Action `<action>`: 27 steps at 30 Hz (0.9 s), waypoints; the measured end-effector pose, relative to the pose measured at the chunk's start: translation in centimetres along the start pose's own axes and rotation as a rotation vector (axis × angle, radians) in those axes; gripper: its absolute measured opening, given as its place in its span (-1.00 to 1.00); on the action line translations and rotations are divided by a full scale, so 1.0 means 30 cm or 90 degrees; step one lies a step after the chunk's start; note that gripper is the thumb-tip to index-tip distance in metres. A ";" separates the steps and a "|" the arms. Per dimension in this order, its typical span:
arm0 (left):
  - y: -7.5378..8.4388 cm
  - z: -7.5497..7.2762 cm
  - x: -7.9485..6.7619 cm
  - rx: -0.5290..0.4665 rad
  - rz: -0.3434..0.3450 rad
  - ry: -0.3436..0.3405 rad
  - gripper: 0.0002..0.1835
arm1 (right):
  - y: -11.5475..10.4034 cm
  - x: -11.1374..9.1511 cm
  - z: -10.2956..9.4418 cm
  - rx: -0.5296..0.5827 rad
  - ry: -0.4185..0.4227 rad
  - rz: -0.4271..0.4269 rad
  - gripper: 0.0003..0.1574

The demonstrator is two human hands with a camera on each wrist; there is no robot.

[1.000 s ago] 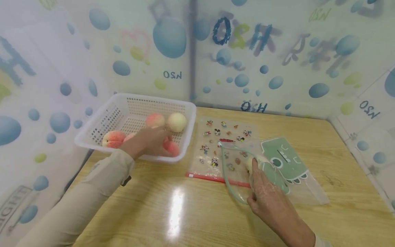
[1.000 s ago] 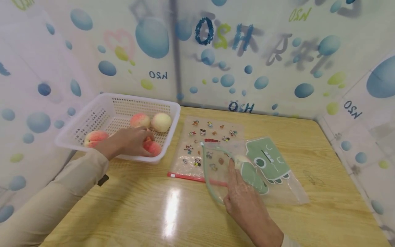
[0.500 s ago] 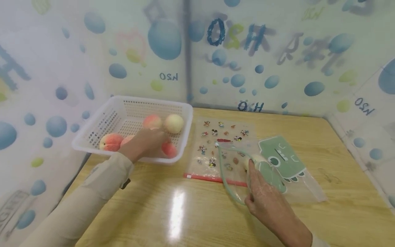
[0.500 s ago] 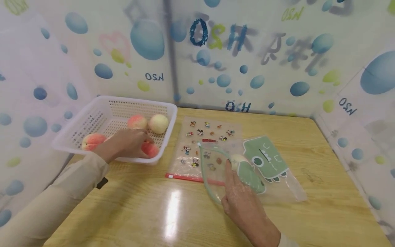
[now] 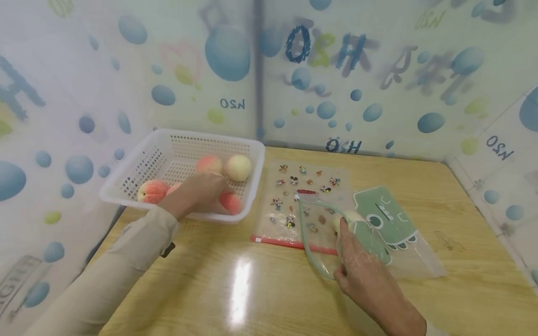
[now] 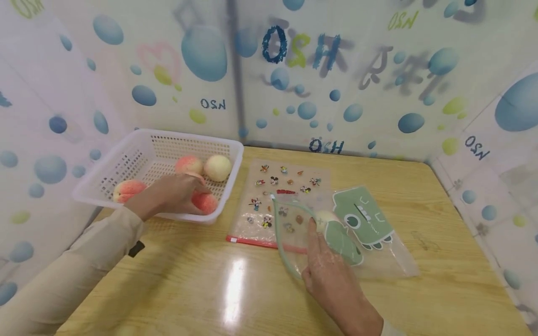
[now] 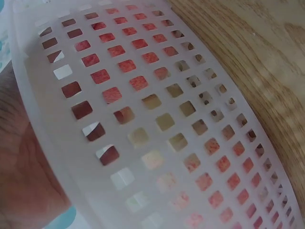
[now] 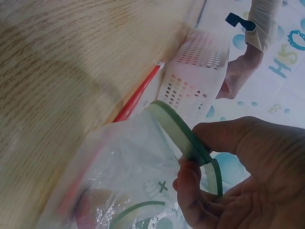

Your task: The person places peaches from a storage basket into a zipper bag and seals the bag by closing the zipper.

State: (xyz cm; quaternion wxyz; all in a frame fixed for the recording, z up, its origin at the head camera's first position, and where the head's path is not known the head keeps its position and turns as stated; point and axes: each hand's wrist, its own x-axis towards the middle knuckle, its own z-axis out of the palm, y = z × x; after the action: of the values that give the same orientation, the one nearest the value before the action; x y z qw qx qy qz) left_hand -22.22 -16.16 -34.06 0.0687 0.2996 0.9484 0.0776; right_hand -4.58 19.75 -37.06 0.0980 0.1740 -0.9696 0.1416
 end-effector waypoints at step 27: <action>-0.002 -0.001 -0.058 0.003 0.039 0.200 -0.24 | -0.011 0.005 -0.002 -0.008 0.002 0.020 0.27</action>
State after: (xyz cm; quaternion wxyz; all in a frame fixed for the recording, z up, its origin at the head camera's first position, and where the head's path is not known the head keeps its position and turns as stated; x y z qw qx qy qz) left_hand -20.85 -17.21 -33.89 -0.0840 0.3126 0.9381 0.1231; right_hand -4.59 19.41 -36.87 0.0985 0.1576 -0.9729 0.1373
